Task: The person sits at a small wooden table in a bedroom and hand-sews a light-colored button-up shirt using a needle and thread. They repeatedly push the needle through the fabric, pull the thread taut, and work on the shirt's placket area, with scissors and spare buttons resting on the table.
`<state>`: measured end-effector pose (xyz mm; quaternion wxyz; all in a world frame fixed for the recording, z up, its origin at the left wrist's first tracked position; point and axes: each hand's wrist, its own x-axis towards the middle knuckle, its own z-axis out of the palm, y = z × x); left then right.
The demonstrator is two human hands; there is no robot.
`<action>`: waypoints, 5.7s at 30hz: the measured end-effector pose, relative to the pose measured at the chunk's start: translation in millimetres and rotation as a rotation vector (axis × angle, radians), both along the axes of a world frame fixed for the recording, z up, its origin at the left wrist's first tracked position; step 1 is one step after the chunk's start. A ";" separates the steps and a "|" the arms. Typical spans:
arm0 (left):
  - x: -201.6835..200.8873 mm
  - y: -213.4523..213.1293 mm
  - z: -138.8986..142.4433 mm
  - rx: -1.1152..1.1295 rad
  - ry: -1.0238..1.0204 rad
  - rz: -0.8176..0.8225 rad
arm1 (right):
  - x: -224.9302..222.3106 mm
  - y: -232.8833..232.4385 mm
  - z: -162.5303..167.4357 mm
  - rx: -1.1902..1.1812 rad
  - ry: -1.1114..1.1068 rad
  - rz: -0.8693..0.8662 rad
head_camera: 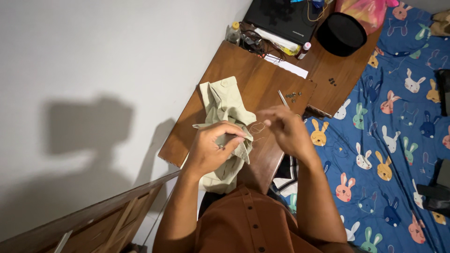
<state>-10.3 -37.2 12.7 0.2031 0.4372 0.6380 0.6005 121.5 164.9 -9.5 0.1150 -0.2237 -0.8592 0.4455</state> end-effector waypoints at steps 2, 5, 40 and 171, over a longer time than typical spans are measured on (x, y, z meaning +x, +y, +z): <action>-0.5 1.2 1.4 0.030 0.012 -0.014 | 1.1 -5.6 6.9 -0.168 0.167 0.217; 0.1 1.9 2.8 0.004 -0.007 -0.004 | -2.6 -14.9 6.7 -0.487 0.097 0.255; 5.3 1.4 0.5 -0.223 -0.225 0.037 | -7.9 3.6 -50.0 0.102 0.081 -0.338; 15.3 17.4 -29.4 -0.141 -0.558 -0.183 | -3.0 -12.0 -49.4 -0.919 0.453 0.071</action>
